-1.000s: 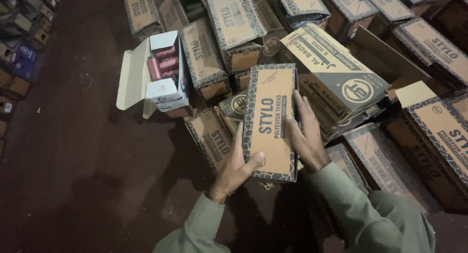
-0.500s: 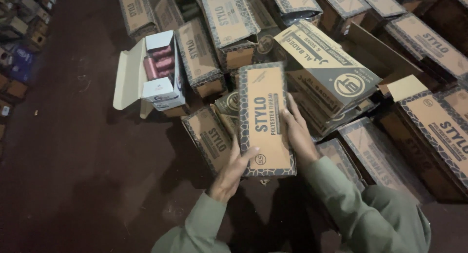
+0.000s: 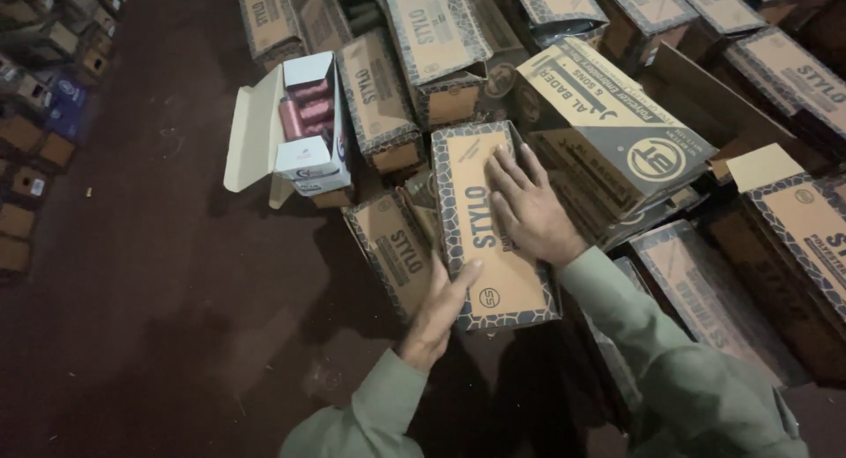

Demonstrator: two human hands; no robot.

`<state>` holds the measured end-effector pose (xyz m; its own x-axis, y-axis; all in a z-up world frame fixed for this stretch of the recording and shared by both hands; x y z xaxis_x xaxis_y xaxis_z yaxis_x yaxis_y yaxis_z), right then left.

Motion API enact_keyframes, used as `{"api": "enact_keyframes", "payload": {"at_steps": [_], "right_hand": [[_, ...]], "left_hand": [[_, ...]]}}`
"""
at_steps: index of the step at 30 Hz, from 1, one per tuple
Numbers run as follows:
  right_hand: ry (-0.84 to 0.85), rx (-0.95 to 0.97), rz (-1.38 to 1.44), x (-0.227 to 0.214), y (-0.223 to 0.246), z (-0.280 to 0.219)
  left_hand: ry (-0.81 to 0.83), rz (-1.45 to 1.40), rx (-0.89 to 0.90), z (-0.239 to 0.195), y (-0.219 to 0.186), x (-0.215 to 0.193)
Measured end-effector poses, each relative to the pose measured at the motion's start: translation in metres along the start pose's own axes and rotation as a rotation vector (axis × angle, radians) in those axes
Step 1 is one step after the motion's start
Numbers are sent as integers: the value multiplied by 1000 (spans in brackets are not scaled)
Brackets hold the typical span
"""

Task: Opening boxes of thread cones, inspecting the cones for quality or quantity, and repacking them.

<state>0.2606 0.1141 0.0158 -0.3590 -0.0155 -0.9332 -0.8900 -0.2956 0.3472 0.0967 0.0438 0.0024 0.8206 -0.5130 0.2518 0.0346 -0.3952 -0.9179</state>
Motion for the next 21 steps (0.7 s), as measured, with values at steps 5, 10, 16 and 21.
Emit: {"api": "enact_keyframes", "payload": {"at_steps": [5,10,16,21], "right_hand": [[77,67,51,3,-14,-3],[-59,120,700,-23,13,-44],[71,706,1436,29,46,-146],[-447,858,1800,41,68,-180]], "left_hand": [[3,-49,-31,-10,-15,19],[5,-85,-59,-20,-30,32],[44,-240,-86,10,29,6],[-41,-402,49,11,35,23]]}}
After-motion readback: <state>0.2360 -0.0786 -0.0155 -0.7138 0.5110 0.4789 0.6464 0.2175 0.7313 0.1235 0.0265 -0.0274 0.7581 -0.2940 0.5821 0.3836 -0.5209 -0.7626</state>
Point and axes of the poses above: each hand's wrist, its own z-axis towards the middle knuckle, its own x-axis out of the palm, y = z × x, the point moved 8 cm from there along z, towards the middle knuckle, and after that the axes turned 14 degrees about y, right-handed, at the moved point
